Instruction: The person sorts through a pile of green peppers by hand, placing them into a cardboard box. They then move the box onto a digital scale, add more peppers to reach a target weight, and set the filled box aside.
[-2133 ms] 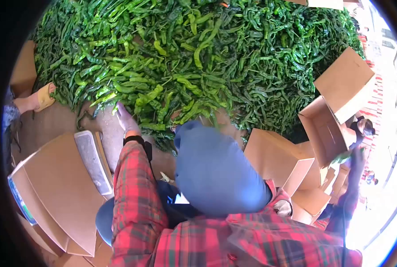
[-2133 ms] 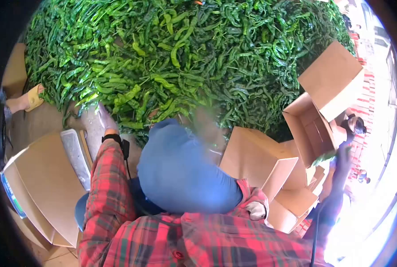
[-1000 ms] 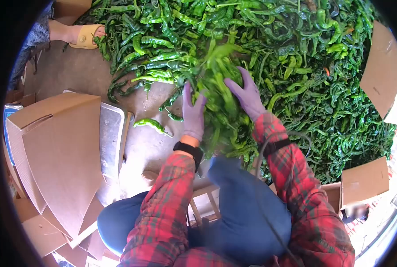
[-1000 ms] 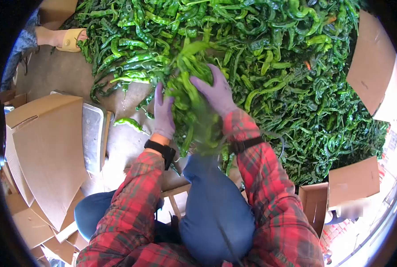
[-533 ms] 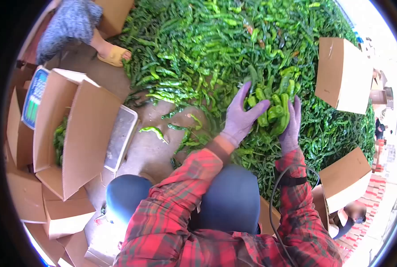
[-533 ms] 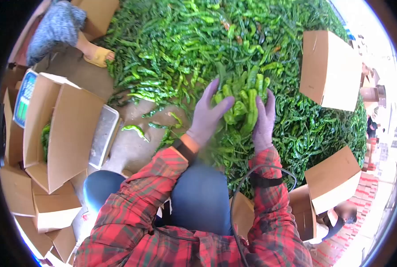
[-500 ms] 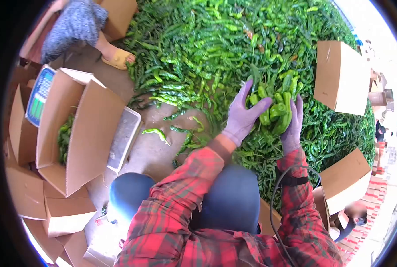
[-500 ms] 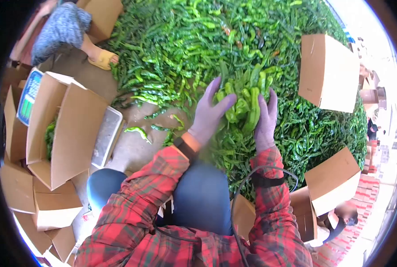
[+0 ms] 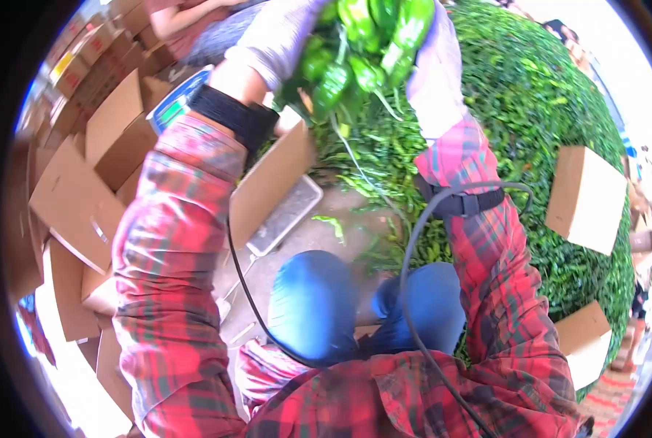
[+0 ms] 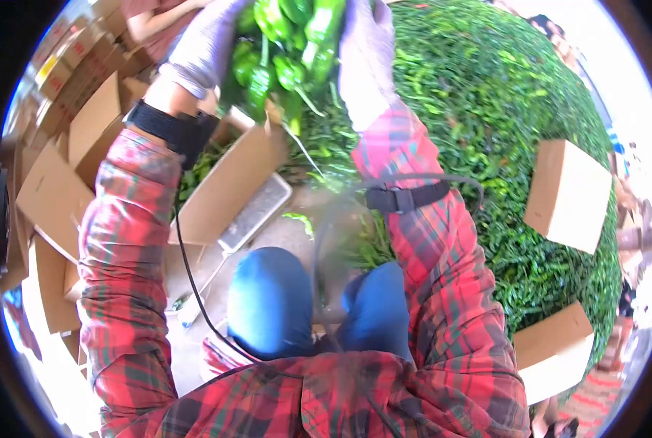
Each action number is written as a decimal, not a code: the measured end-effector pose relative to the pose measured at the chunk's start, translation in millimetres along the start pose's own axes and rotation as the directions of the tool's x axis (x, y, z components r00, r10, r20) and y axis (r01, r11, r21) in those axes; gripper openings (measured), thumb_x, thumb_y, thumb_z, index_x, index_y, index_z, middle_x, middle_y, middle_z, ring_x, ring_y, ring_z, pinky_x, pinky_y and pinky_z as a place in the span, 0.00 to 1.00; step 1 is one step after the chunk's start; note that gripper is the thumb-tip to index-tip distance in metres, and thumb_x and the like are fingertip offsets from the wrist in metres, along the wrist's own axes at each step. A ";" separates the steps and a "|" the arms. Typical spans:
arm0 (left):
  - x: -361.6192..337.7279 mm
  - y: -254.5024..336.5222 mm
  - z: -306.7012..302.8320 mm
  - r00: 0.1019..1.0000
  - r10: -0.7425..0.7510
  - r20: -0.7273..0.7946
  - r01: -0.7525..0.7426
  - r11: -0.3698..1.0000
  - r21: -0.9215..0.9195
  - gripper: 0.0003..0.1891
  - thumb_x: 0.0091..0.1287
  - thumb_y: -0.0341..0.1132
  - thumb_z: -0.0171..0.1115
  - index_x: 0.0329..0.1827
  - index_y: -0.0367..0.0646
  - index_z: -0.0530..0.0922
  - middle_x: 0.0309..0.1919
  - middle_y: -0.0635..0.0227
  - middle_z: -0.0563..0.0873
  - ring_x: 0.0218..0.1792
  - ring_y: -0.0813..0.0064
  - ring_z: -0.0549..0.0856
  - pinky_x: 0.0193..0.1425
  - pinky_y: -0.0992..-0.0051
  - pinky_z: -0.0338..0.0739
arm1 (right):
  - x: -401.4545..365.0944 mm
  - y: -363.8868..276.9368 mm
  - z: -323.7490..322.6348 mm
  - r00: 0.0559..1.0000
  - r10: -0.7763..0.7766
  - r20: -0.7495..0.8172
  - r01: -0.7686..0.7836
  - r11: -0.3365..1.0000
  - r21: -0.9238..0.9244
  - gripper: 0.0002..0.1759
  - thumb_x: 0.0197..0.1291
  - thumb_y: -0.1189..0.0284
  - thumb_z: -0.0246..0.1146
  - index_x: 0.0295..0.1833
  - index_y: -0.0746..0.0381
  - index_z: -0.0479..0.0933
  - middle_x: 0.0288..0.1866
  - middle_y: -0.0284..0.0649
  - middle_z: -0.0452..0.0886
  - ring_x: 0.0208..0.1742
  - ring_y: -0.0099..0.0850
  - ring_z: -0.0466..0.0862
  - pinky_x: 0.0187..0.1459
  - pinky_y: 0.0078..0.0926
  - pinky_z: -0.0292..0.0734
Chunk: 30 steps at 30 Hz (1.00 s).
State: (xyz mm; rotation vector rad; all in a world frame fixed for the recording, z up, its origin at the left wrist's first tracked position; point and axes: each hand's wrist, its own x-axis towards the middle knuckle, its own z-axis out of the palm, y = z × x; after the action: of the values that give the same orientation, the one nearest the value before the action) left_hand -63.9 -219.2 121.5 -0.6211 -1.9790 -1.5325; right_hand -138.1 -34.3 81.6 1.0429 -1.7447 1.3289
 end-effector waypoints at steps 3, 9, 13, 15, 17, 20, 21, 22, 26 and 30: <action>-19.8 16.0 -66.3 0.952 -0.306 -0.018 0.274 0.874 -0.401 0.19 0.76 0.39 0.56 0.63 0.37 0.76 0.55 0.68 0.84 0.55 0.78 0.82 0.64 0.77 0.73 | 2.2 -35.7 92.9 0.901 0.424 0.094 -0.387 0.687 0.615 0.21 0.76 0.60 0.52 0.65 0.60 0.71 0.59 0.42 0.75 0.54 0.30 0.78 0.55 0.28 0.76; -125.9 -46.0 -184.2 0.942 -0.335 -0.019 0.335 0.934 0.121 0.19 0.72 0.35 0.57 0.65 0.41 0.76 0.57 0.64 0.82 0.60 0.71 0.80 0.66 0.71 0.72 | -71.3 -31.6 183.1 0.690 0.555 0.465 -0.702 0.672 0.238 0.37 0.65 0.50 0.61 0.67 0.70 0.68 0.57 0.52 0.79 0.57 0.39 0.80 0.61 0.33 0.72; -185.0 -63.5 -185.9 0.490 -0.843 -0.220 0.814 0.534 -0.231 0.27 0.72 0.50 0.59 0.70 0.49 0.72 0.59 0.71 0.82 0.56 0.77 0.80 0.57 0.72 0.74 | -119.1 2.9 160.9 0.608 0.606 0.513 -0.715 0.699 0.022 0.42 0.57 0.51 0.69 0.65 0.75 0.69 0.59 0.58 0.78 0.61 0.42 0.79 0.63 0.33 0.71; -201.9 -58.0 -184.3 0.453 -0.853 -0.258 0.827 0.511 -0.236 0.25 0.74 0.48 0.56 0.70 0.48 0.72 0.58 0.72 0.82 0.56 0.77 0.80 0.57 0.74 0.74 | -161.9 34.4 147.6 0.659 0.678 0.327 -0.749 0.631 0.201 0.52 0.54 0.54 0.72 0.72 0.77 0.59 0.67 0.62 0.71 0.68 0.44 0.74 0.66 0.33 0.70; -220.5 -53.5 -187.8 0.498 -0.800 -0.335 0.779 0.582 -0.234 0.24 0.75 0.47 0.55 0.70 0.47 0.72 0.58 0.70 0.82 0.57 0.76 0.80 0.58 0.74 0.74 | -200.4 22.2 135.6 0.519 0.813 0.264 -0.846 0.532 0.026 0.55 0.54 0.57 0.72 0.76 0.77 0.51 0.71 0.61 0.65 0.71 0.44 0.71 0.67 0.34 0.70; -249.5 -38.1 -194.3 0.527 -0.738 -0.422 0.723 0.650 -0.233 0.23 0.77 0.45 0.53 0.70 0.45 0.72 0.58 0.66 0.82 0.57 0.74 0.81 0.59 0.74 0.74 | -242.8 -18.7 138.4 0.293 0.738 0.608 -0.950 0.298 0.096 0.52 0.56 0.54 0.72 0.75 0.72 0.55 0.75 0.59 0.61 0.76 0.42 0.63 0.71 0.34 0.64; -259.1 -30.2 -195.0 0.532 -0.717 -0.451 0.705 0.669 -0.234 0.23 0.77 0.44 0.52 0.70 0.44 0.72 0.57 0.65 0.83 0.57 0.74 0.81 0.60 0.74 0.74 | -245.6 -22.1 141.3 0.226 0.705 0.672 -0.960 0.278 0.031 0.47 0.57 0.54 0.72 0.72 0.71 0.60 0.70 0.58 0.67 0.72 0.42 0.69 0.68 0.34 0.68; -269.7 -21.8 -193.1 0.527 -0.685 -0.502 0.678 0.696 -0.237 0.24 0.77 0.45 0.53 0.69 0.41 0.72 0.57 0.63 0.83 0.57 0.73 0.82 0.61 0.72 0.75 | -248.0 -25.8 144.0 0.157 0.666 0.729 -0.963 0.268 -0.037 0.43 0.58 0.54 0.71 0.69 0.71 0.65 0.65 0.56 0.72 0.67 0.41 0.74 0.64 0.34 0.72; -312.9 15.8 -197.0 0.516 -0.647 -0.562 0.673 0.712 -0.201 0.24 0.76 0.45 0.55 0.68 0.39 0.73 0.55 0.62 0.84 0.56 0.70 0.83 0.62 0.72 0.75 | -200.6 -17.5 116.8 0.066 0.592 0.803 -0.754 0.557 -0.349 0.19 0.60 0.64 0.68 0.52 0.65 0.79 0.41 0.44 0.83 0.40 0.36 0.83 0.47 0.33 0.79; -354.9 28.5 -204.8 0.438 -0.662 -0.608 0.702 0.675 -0.228 0.24 0.75 0.44 0.56 0.67 0.39 0.74 0.55 0.60 0.84 0.55 0.71 0.84 0.62 0.71 0.75 | -102.8 -8.8 23.7 0.418 0.560 0.715 -0.629 0.747 -0.217 0.05 0.62 0.76 0.60 0.44 0.62 0.78 0.31 0.34 0.74 0.32 0.26 0.78 0.38 0.26 0.79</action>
State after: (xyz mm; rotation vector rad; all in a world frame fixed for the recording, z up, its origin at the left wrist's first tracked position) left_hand 246.8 -419.7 -57.4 0.8246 -1.7239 -1.7648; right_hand -87.1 -39.8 -11.0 1.1538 -2.9507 1.4914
